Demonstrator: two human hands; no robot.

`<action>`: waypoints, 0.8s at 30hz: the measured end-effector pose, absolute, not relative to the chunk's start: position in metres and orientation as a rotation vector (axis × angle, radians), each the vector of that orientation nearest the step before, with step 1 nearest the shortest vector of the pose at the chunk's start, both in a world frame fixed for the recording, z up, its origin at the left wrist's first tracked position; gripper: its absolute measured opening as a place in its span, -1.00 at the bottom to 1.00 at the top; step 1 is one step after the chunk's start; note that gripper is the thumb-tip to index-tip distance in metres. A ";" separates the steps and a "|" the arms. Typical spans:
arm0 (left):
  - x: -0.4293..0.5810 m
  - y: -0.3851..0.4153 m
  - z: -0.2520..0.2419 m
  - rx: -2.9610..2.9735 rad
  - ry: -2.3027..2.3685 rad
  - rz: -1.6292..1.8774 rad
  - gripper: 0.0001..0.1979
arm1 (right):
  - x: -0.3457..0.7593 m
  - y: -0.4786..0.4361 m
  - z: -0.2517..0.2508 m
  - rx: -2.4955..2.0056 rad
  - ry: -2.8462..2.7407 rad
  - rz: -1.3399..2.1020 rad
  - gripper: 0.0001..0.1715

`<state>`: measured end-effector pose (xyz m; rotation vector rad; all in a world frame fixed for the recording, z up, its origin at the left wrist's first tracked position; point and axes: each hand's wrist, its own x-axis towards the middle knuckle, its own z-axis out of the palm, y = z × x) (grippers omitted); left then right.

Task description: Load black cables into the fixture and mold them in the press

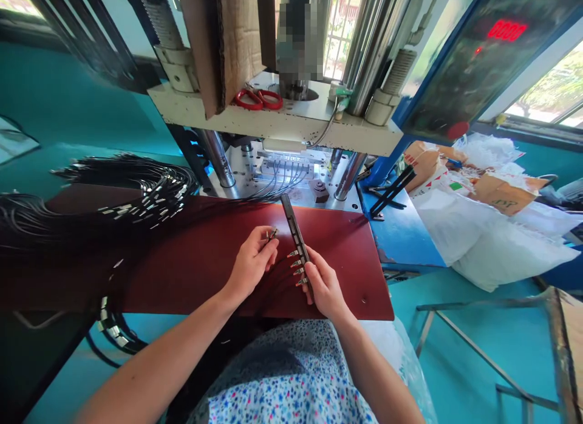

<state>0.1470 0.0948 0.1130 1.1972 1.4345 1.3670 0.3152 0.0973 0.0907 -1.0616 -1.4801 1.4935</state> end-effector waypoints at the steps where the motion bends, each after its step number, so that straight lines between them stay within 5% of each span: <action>1: 0.146 0.094 0.114 1.178 1.434 1.372 -0.85 | 0.316 0.097 0.091 -1.058 -1.466 1.498 -0.47; 10: 0.148 0.100 0.123 0.828 1.190 1.065 -0.76 | 0.317 0.096 0.096 -1.036 -1.469 1.539 -0.48; 24: 0.148 0.104 0.113 1.009 1.398 1.240 -0.75 | 0.316 0.097 0.097 -1.109 -1.761 1.410 -0.44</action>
